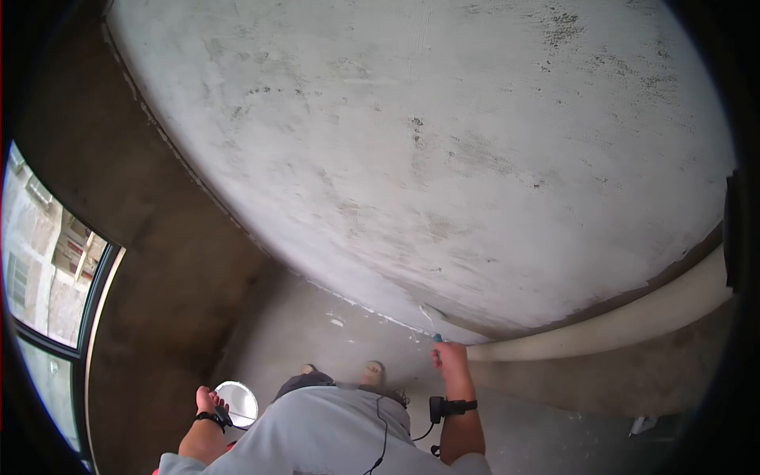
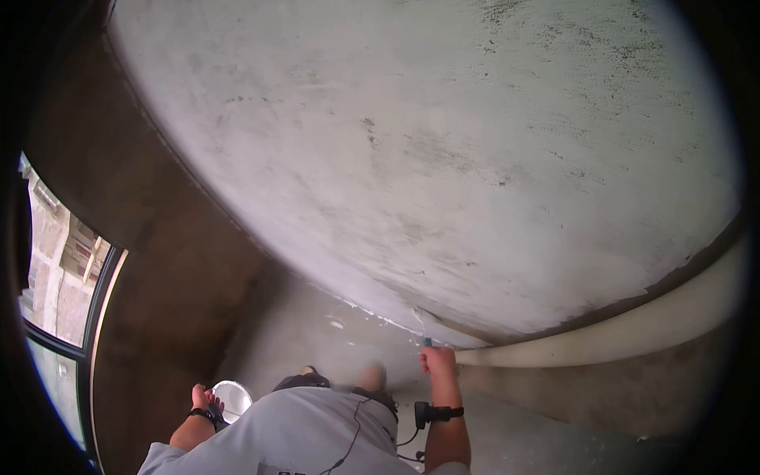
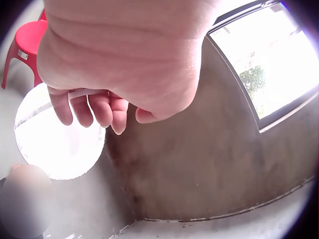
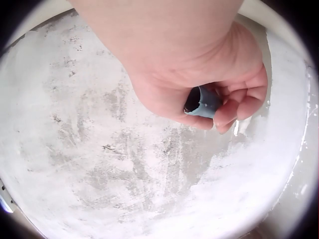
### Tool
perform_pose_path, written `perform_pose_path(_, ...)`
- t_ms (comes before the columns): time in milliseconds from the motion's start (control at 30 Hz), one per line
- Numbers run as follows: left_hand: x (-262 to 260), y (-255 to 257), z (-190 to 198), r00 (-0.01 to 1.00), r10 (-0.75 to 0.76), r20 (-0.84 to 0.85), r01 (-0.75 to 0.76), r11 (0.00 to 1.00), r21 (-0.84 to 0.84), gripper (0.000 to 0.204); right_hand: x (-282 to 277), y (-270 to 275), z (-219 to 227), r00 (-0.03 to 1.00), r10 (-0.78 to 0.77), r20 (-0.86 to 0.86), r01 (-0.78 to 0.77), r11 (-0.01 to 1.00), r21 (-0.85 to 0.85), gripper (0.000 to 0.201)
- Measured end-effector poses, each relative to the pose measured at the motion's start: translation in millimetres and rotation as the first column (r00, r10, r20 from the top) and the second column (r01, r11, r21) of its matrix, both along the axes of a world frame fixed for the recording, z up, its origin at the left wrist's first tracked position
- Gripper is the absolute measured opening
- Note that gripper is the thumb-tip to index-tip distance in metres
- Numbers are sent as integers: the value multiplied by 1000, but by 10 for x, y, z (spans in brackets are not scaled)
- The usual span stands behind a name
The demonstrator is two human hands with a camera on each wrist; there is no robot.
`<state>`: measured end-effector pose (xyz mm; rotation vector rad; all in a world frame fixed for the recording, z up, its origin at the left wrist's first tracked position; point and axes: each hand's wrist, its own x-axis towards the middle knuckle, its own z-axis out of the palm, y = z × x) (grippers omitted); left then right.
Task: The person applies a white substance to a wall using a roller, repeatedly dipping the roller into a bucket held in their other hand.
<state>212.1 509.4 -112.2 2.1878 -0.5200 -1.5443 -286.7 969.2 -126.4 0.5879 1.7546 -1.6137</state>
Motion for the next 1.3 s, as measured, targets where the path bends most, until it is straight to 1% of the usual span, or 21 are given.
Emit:
perform_pose_path(67, 74, -7, 53, 1000, 19, 2, -19, 1000, -9, 25, -74, -91, -63, 1000, 6, 30, -6, 1000, 2, 12)
perform_pose_path(133, 125, -34, 73, 1000, 20, -10, -20, 1000, -19, 27, -123, -196, -125, 996, 91, 20, -93, 990, 105, 13)
perform_pose_path(233, 110, -14, 107, 999, 42, 2, -42, 999, -19, 29, -159, -327, -149, 987, 161, -16, -157, 978, 134, 15)
perform_pose_path(300, 95, -15, 101, 999, 44, -4, -44, 999, -25, 27, -160, -400, -135, 986, 164, -17, -160, 978, 136, 16)
perform_pose_path(467, 46, -145, -102, 998, 16, -67, -16, 1000, -5, 25, -195, -463, -120, 981, 196, 0, -192, 964, 186, 18)
perform_pose_path(533, 65, -166, -205, 997, -14, -82, 15, 1000, 10, 26, -133, -430, -116, 993, 119, -1, -117, 980, 160, 20)
perform_pose_path(567, 44, -204, -247, 998, -5, -62, 4, 1000, -3, 24, -101, -415, -110, 994, 111, -4, -109, 980, 164, 20)
perform_pose_path(633, -55, -306, -316, 999, 11, -33, -12, 999, -36, 23, -71, -400, -69, 999, 37, 27, -39, 996, 76, 18)
perform_pose_path(667, -105, -333, -302, 999, 28, -27, -30, 998, -54, 22, -51, -404, -35, 1000, 23, 17, -24, 997, 75, 18)
perform_pose_path(733, 16, -559, -556, 997, -16, -69, 13, 999, -35, 22, 45, -410, 31, 999, 37, -8, -36, 995, 98, 18)
perform_pose_path(767, -18, -605, -537, 994, -43, -99, 42, 999, -12, 22, 98, -399, 88, 1000, 19, -11, -18, 995, 101, 18)
perform_pose_path(833, -127, -679, -537, 996, -58, -72, 59, 998, 11, 21, 238, -342, 195, 995, 59, -78, -52, 995, 84, 17)
perform_pose_path(900, -205, -783, -531, 981, -124, -152, 132, 990, 43, 23, 402, -347, 390, 995, -18, -97, 25, 997, 72, 16)
perform_pose_path(967, -272, -930, -587, 971, -171, -164, 182, 982, 54, 21, 567, -368, 482, 989, -82, -123, 90, 994, 64, 15)
perform_pose_path(1033, -330, -1076, -629, 961, -204, -185, 219, 974, 64, 19, 709, -406, 522, 971, -171, -166, 183, 982, 55, 14)
perform_pose_path(1067, -362, -1152, -641, 960, -227, -166, 238, 970, 54, 20, 775, -443, 563, 969, -176, -172, 190, 980, 67, 14)
perform_pose_path(1133, -568, -1192, -474, 968, -238, -83, 243, 968, 56, 21, 947, -520, 652, 940, -223, -257, 243, 969, 48, 16)
perform_pose_path(1167, -540, -1285, -527, 965, -251, -80, 257, 964, 68, 21, 1041, -567, 701, 938, -234, -254, 257, 965, 60, 16)
perform_pose_path(1233, -520, -1498, -678, 942, -307, -135, 319, 944, 81, 21, 1176, -648, 813, 890, -295, -347, 321, 947, 18, 18)
perform_pose_path(1267, -596, -1535, -620, 943, -307, -126, 319, 943, 93, 22, 1230, -683, 871, 885, -304, -351, 335, 942, 28, 18)
perform_pose_path(1300, -607, -1622, -699, 939, -318, -131, 332, 938, 103, 22, 1278, -721, 928, 867, -318, -384, 353, 935, 23, 17)
